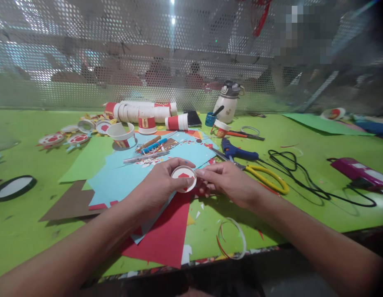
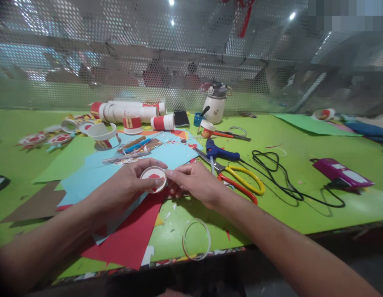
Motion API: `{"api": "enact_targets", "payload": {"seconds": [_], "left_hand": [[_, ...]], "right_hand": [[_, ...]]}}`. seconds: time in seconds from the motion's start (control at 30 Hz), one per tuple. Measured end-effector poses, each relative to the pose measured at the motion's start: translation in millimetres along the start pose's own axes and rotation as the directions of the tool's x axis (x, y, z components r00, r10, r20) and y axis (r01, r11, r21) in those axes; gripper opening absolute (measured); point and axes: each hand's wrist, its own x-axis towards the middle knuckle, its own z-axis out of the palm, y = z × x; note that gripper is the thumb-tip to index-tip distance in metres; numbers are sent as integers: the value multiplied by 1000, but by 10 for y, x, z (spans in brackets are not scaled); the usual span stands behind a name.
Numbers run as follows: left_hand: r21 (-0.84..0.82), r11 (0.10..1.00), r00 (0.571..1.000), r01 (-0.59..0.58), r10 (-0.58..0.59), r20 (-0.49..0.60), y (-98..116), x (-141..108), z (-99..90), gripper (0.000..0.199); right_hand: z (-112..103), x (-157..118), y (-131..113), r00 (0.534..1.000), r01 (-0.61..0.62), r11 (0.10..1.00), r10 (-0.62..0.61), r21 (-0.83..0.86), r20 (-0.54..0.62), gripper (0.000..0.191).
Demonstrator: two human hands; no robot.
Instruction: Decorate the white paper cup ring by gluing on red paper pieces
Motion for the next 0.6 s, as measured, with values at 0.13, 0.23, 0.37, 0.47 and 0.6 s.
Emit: {"api": "enact_targets", "payload": {"seconds": [0.13,0.23,0.37,0.47,0.6], "left_hand": [[24,1000,1000,-2,3,-4,23,-6,16,25],[16,1000,1000,-1,1,-5,28,-4,24,23],[-22,1000,1000,7,-7,4,8,14,20,26],[-21,1000,1000,1,-1,-2,-2,17,11,27],[21,1000,1000,21,-21,-10,13,-1,0,26]], "right_hand": [[10,-4,-7,1000,16,1000,-16,2,8,46],[18,-10,-11,1000,11,1000,-11,11,8,42],[16,-3,-7,1000,-5,999,4,43,17,41],[9,6,-3,1000,-16,998,14,57,22,43],[4,1,-12,1000,-10,1000,9,21,11,43]]}}
